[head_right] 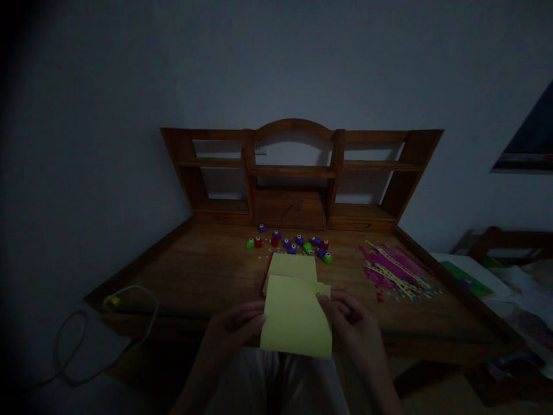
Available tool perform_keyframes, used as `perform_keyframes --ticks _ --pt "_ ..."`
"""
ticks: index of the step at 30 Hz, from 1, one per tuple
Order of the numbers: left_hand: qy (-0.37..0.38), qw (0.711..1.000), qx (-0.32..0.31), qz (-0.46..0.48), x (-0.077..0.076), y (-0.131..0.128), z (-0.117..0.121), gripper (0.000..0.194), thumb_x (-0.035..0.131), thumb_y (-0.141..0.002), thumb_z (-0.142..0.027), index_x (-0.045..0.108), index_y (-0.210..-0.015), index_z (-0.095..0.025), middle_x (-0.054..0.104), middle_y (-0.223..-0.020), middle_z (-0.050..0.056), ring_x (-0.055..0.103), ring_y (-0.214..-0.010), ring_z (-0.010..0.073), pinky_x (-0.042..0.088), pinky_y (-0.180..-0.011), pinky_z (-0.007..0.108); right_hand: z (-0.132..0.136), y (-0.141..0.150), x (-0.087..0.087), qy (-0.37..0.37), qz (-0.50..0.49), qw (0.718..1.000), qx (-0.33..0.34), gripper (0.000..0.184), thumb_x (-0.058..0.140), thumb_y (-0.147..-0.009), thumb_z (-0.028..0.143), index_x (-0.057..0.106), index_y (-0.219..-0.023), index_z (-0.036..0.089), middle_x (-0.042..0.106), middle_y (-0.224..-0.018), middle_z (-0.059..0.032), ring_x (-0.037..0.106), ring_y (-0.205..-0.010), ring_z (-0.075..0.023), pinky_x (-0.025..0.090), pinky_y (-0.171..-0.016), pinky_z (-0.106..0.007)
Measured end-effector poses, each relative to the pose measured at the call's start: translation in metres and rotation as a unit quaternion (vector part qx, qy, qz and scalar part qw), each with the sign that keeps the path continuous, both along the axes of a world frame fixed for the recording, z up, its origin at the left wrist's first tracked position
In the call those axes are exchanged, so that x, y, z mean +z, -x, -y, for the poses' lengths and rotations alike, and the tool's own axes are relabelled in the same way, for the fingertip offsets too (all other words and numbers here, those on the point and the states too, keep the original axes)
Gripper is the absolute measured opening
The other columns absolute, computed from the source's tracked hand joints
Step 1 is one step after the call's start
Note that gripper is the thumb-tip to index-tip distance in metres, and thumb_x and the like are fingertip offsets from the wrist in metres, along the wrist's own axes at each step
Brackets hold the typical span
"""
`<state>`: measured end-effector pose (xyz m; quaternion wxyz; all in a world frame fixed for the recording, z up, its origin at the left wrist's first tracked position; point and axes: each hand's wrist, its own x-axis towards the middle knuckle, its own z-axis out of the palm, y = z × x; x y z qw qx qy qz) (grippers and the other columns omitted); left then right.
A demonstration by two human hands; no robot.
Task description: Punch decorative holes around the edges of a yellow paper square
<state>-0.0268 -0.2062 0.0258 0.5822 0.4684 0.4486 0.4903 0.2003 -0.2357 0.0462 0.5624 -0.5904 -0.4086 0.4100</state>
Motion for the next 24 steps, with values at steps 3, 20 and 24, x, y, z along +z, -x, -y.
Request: perform_keyframes --ticks 3,20,24 --pt "0.003 1.000 -0.012 -0.013 -0.002 0.000 -0.001 0.041 0.079 -0.063 -0.041 0.075 -0.095 -0.015 0.075 -0.089 0.011 0.070 -0.086 0.0264 0.057 -0.078 0.034 0.002 0.005 0.003 -0.011 -0.007 1.000 -0.009 0.041 0.076 -0.067 0.051 0.071 -0.087 0.016 0.072 -0.072 -0.0058 0.067 -0.070 -0.0256 0.051 -0.055 -0.029" --pt "-0.067 0.986 -0.024 -0.151 -0.011 0.005 -0.004 0.030 0.067 -0.076 -0.044 0.071 -0.074 -0.014 0.072 -0.074 0.006 0.067 -0.073 0.0201 0.052 -0.067 0.025 0.008 0.005 0.006 -0.013 0.050 0.998 -0.024 0.042 0.074 -0.066 0.057 0.073 -0.082 0.017 0.073 -0.076 -0.0062 0.065 -0.069 -0.0233 0.048 -0.054 -0.026" --pt "-0.107 0.979 0.055 -0.165 0.004 0.009 -0.007 0.031 0.065 -0.077 -0.046 0.071 -0.087 -0.018 0.073 -0.091 0.006 0.067 -0.088 0.0220 0.052 -0.077 0.028 0.015 0.006 0.012 -0.002 0.119 0.993 -0.020 0.040 0.074 -0.064 0.058 0.075 -0.076 0.020 0.072 -0.073 -0.0059 0.064 -0.067 -0.0237 0.048 -0.055 -0.028"
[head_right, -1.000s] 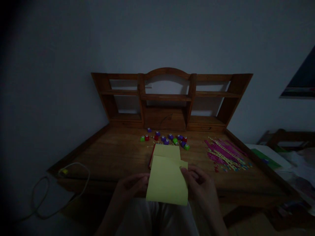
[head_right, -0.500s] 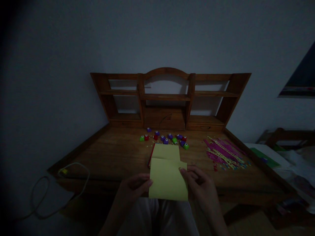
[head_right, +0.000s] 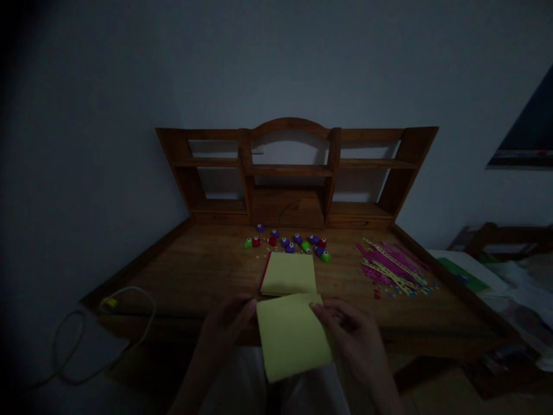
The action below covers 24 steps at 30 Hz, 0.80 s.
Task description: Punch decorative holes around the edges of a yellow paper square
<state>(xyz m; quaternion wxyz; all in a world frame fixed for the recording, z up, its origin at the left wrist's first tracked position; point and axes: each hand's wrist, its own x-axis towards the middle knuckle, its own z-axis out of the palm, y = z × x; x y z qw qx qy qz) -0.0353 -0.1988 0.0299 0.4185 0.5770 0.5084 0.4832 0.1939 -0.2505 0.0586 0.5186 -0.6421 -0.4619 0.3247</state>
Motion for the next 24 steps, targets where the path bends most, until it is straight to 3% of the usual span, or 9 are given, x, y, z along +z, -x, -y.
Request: perform_keyframes --ticks 2,7,10,15,19,21,24 --pt "-0.021 0.999 -0.021 -0.018 0.013 -0.001 0.000 0.030 0.064 -0.078 -0.044 0.072 -0.094 -0.020 0.072 -0.101 0.007 0.065 -0.098 0.0233 0.050 -0.086 0.030 0.004 0.002 0.003 0.011 0.024 1.000 0.016 0.038 0.073 -0.065 0.057 0.076 -0.075 0.021 0.070 -0.068 -0.0043 0.061 -0.062 -0.0213 0.046 -0.052 -0.027" --pt "-0.008 0.972 -0.230 -0.037 0.044 -0.015 0.009 0.025 0.064 -0.081 -0.038 0.072 -0.097 -0.022 0.072 -0.099 0.005 0.066 -0.092 0.0194 0.051 -0.082 0.025 0.008 0.006 0.009 0.030 0.031 0.991 0.124 0.035 0.071 -0.068 0.055 0.073 -0.068 0.020 0.058 -0.055 0.0005 0.050 -0.051 -0.0138 0.036 -0.046 -0.023" --pt "-0.029 0.961 -0.267 -0.060 0.050 -0.025 0.014 0.022 0.067 -0.078 -0.035 0.072 -0.095 -0.021 0.072 -0.090 0.003 0.066 -0.085 0.0178 0.051 -0.079 0.024 0.006 0.005 0.012 0.039 0.041 0.981 0.186 0.034 0.072 -0.069 0.052 0.070 -0.063 0.019 0.055 -0.053 0.0016 0.047 -0.051 -0.0120 0.034 -0.047 -0.021" --pt "-0.043 0.969 -0.234 -0.063 0.040 -0.030 0.012 0.014 0.061 -0.082 -0.030 0.070 -0.082 -0.019 0.072 -0.080 0.002 0.066 -0.076 0.0157 0.049 -0.071 0.022 -0.003 -0.005 0.013 0.045 0.016 0.978 0.203 0.030 0.074 -0.069 0.049 0.070 -0.068 0.019 0.061 -0.062 -0.0001 0.055 -0.059 -0.0147 0.041 -0.054 -0.022" --pt "0.003 0.991 -0.136 0.017 0.030 -0.031 0.006 0.020 0.063 -0.081 -0.037 0.068 -0.079 -0.018 0.071 -0.079 0.003 0.067 -0.076 0.0174 0.050 -0.068 0.022 -0.004 -0.010 -0.001 0.048 -0.104 0.981 0.157 0.038 0.073 -0.070 0.051 0.072 -0.090 0.019 0.072 -0.083 -0.0064 0.065 -0.073 -0.0216 0.050 -0.061 -0.027" --pt "0.018 0.994 -0.097 0.042 0.026 -0.033 0.005 0.021 0.064 -0.080 -0.039 0.067 -0.077 -0.018 0.072 -0.079 0.003 0.067 -0.077 0.0178 0.050 -0.067 0.022 0.001 -0.005 -0.010 0.096 -0.167 0.971 0.140 0.045 0.072 -0.070 0.054 0.072 -0.095 0.016 0.074 -0.088 -0.0108 0.068 -0.074 -0.0256 0.053 -0.063 -0.032" --pt "0.008 0.997 -0.075 0.030 0.026 -0.035 0.009 0.023 0.063 -0.081 -0.040 0.069 -0.076 -0.018 0.072 -0.078 0.002 0.067 -0.076 0.0172 0.050 -0.068 0.021 0.009 0.006 -0.014 0.134 -0.169 0.972 0.095 0.048 0.076 -0.065 0.053 0.073 -0.094 0.015 0.075 -0.090 -0.0124 0.071 -0.079 -0.0291 0.056 -0.067 -0.035"
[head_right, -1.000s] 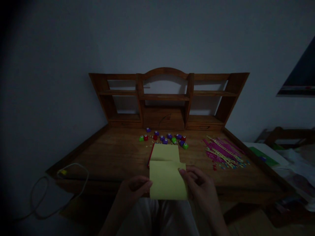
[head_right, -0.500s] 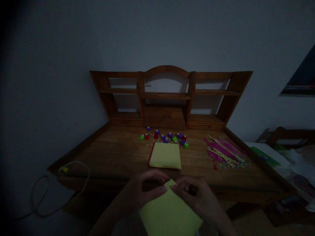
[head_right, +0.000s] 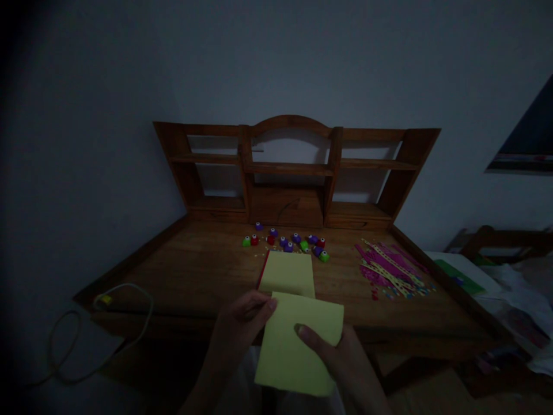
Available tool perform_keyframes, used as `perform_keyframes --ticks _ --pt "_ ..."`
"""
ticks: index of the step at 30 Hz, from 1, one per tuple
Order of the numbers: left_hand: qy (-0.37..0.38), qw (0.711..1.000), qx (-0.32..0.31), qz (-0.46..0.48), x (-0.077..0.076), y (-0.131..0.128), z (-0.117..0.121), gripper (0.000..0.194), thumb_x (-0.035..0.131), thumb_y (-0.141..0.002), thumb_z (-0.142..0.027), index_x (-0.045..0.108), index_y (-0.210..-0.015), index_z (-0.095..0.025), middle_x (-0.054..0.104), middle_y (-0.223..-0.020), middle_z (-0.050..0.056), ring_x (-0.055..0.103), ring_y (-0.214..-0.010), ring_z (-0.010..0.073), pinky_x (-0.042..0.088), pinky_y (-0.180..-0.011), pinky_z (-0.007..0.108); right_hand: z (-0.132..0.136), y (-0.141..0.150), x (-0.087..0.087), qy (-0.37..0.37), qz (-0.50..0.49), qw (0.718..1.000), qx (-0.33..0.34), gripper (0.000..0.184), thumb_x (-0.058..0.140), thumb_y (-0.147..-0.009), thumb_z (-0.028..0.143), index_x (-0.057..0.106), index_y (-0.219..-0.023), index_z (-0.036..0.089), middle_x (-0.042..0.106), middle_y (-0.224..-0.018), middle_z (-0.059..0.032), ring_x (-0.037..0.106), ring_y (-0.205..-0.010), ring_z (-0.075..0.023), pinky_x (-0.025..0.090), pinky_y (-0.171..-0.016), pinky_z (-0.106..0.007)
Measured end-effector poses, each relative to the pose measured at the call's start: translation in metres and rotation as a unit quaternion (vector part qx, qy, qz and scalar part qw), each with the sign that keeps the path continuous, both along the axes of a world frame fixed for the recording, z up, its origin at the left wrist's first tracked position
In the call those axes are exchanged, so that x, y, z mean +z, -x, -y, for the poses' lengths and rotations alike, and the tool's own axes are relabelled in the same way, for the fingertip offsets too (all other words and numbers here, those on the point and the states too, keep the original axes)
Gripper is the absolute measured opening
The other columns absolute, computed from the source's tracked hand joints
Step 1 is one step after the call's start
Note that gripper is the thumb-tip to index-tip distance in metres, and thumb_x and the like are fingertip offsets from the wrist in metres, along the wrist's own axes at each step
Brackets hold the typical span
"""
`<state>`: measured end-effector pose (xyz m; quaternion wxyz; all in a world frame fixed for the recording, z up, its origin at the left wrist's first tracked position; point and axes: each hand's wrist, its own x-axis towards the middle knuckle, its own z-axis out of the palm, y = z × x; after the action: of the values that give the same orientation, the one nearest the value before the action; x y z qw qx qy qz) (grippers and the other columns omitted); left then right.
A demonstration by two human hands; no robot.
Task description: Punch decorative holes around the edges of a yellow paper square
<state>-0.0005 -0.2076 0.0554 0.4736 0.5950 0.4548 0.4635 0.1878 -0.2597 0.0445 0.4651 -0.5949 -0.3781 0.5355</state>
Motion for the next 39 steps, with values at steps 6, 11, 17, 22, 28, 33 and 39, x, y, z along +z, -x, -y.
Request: perform_keyframes --ticks 6,11,17,22,28,33,39 --pt "0.000 1.000 0.007 -0.009 0.009 0.007 0.005 0.021 0.060 -0.083 -0.037 0.072 -0.079 -0.019 0.074 -0.081 0.002 0.069 -0.078 0.0177 0.052 -0.072 0.023 0.009 0.008 0.021 0.011 0.058 0.996 -0.068 0.046 0.077 -0.061 0.053 0.075 -0.083 0.013 0.075 -0.081 -0.0124 0.072 -0.073 -0.0296 0.058 -0.059 -0.030" --pt "0.020 0.999 -0.048 0.016 0.013 0.015 0.004 0.020 0.061 -0.083 -0.035 0.073 -0.080 -0.019 0.074 -0.083 0.003 0.069 -0.083 0.0181 0.052 -0.077 0.023 0.014 0.008 0.033 0.021 0.105 0.987 -0.122 0.040 0.076 -0.061 0.052 0.074 -0.073 0.014 0.072 -0.063 -0.0100 0.070 -0.058 -0.0274 0.055 -0.047 -0.027" --pt "0.027 0.995 -0.095 -0.018 0.004 0.014 0.008 0.021 0.061 -0.083 -0.036 0.074 -0.084 -0.019 0.074 -0.086 0.003 0.068 -0.083 0.0187 0.052 -0.075 0.024 0.017 0.017 0.044 0.002 0.109 0.983 -0.146 0.036 0.076 -0.062 0.049 0.074 -0.072 0.014 0.072 -0.060 -0.0087 0.069 -0.054 -0.0255 0.054 -0.044 -0.026" --pt "0.015 0.995 -0.087 -0.041 0.006 0.014 0.009 0.018 0.062 -0.082 -0.032 0.073 -0.079 -0.019 0.074 -0.083 0.003 0.068 -0.081 0.0175 0.051 -0.075 0.024 0.018 0.020 0.051 -0.012 0.115 0.984 -0.138 0.033 0.076 -0.063 0.046 0.074 -0.070 0.014 0.074 -0.066 -0.0098 0.071 -0.059 -0.0257 0.056 -0.048 -0.025" --pt "0.010 0.995 -0.082 -0.061 0.008 0.016 0.009 0.016 0.061 -0.082 -0.030 0.073 -0.079 -0.019 0.074 -0.080 0.003 0.068 -0.078 0.0171 0.052 -0.071 0.024 0.021 0.018 0.056 0.004 0.122 0.984 -0.131 0.029 0.077 -0.063 0.044 0.074 -0.068 0.015 0.071 -0.059 -0.0081 0.067 -0.049 -0.0229 0.050 -0.037 -0.022" --pt "-0.012 0.995 -0.074 -0.063 0.010 0.015 0.012 0.014 0.061 -0.081 -0.026 0.073 -0.078 -0.020 0.074 -0.080 0.001 0.068 -0.077 0.0154 0.052 -0.071 0.022 0.021 0.019 0.056 0.005 0.111 0.986 -0.121 0.031 0.076 -0.065 0.046 0.075 -0.070 0.015 0.071 -0.059 -0.0078 0.069 -0.053 -0.0240 0.053 -0.041 -0.023" --pt "-0.049 0.993 -0.070 -0.081 0.011 0.015 0.012 0.014 0.060 -0.082 -0.025 0.072 -0.077 -0.020 0.073 -0.078 0.000 0.068 -0.075 0.0141 0.051 -0.070 0.020 0.019 0.022 0.050 -0.022 0.105 0.986 -0.125 0.034 0.077 -0.062 0.047 0.075 -0.072 0.014 0.075 -0.072 -0.0107 0.072 -0.062 -0.0257 0.057 -0.052 -0.025"
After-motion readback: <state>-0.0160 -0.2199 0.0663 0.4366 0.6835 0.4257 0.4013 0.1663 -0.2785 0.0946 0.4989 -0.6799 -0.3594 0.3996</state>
